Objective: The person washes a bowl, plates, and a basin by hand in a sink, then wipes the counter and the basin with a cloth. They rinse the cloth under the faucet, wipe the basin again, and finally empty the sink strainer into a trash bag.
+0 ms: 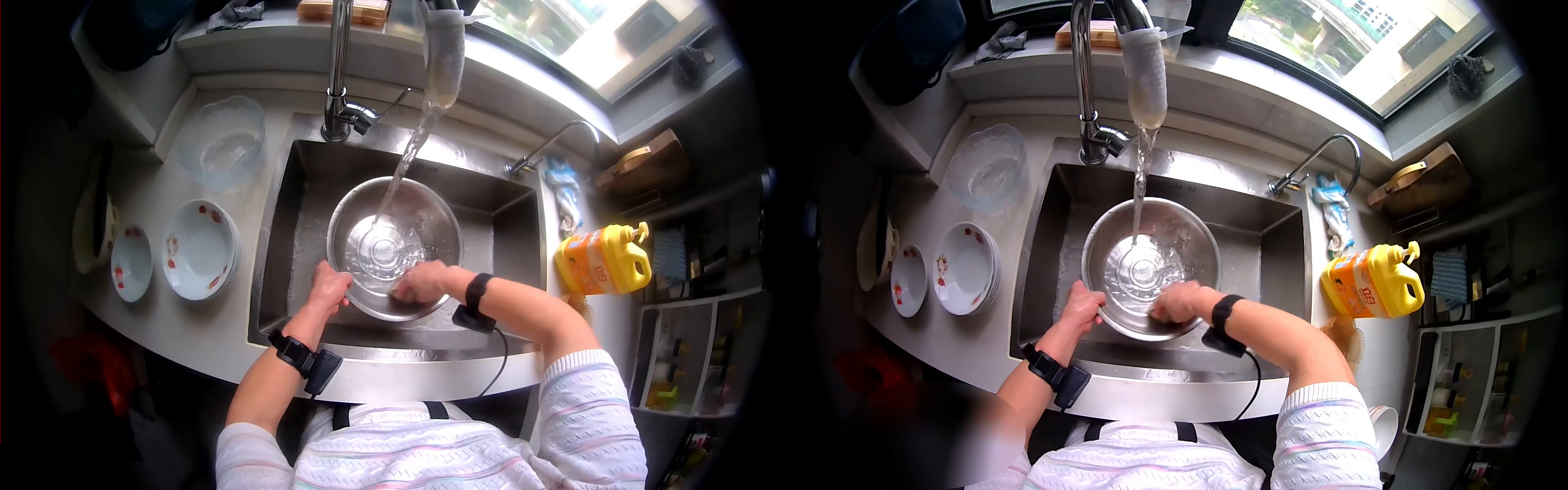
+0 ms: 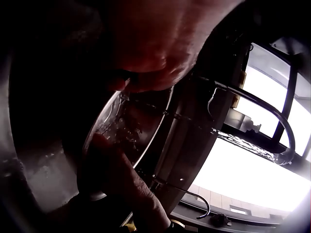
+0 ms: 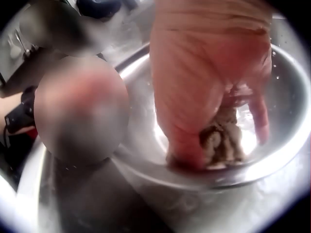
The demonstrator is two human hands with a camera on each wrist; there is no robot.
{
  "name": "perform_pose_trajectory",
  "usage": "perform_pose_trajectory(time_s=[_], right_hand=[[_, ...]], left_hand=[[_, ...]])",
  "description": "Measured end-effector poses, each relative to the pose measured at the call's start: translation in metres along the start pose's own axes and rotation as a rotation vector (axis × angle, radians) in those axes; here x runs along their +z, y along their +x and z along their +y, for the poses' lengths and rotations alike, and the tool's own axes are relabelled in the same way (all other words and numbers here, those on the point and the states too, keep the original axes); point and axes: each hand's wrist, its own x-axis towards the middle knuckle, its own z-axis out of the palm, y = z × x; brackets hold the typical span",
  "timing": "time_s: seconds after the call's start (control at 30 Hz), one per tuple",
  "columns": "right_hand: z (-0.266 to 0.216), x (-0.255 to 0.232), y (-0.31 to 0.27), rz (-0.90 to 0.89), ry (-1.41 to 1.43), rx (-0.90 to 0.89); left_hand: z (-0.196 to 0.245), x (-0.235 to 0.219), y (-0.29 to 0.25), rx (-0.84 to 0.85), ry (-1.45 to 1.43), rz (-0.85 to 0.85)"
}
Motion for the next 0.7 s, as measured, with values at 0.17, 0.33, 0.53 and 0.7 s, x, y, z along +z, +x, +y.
perform_pose_trajectory(time_s=[0.17,0.33,0.53,0.7], right_hand=[[0.067,-0.026,0.037,0.644,0.124,0.474],[0.0,-0.036,0.06,0.706,1.202,0.097],[-0.011,0.016,0.034,0.123,0.262,-0.231],[0.039,0.004,0.031,0.457,0.294,0.151]], left_hand=[[0.002,0.013,-0.008,-0.062,0.059,-0.083],[0.007,0.029,-0.012,0.027,0.048,-0.05],[0.011,-0.014,0.008,0.025,0.126,0.01],[0.015,-0.02,0.014,-0.019,0.106,-0.012]])
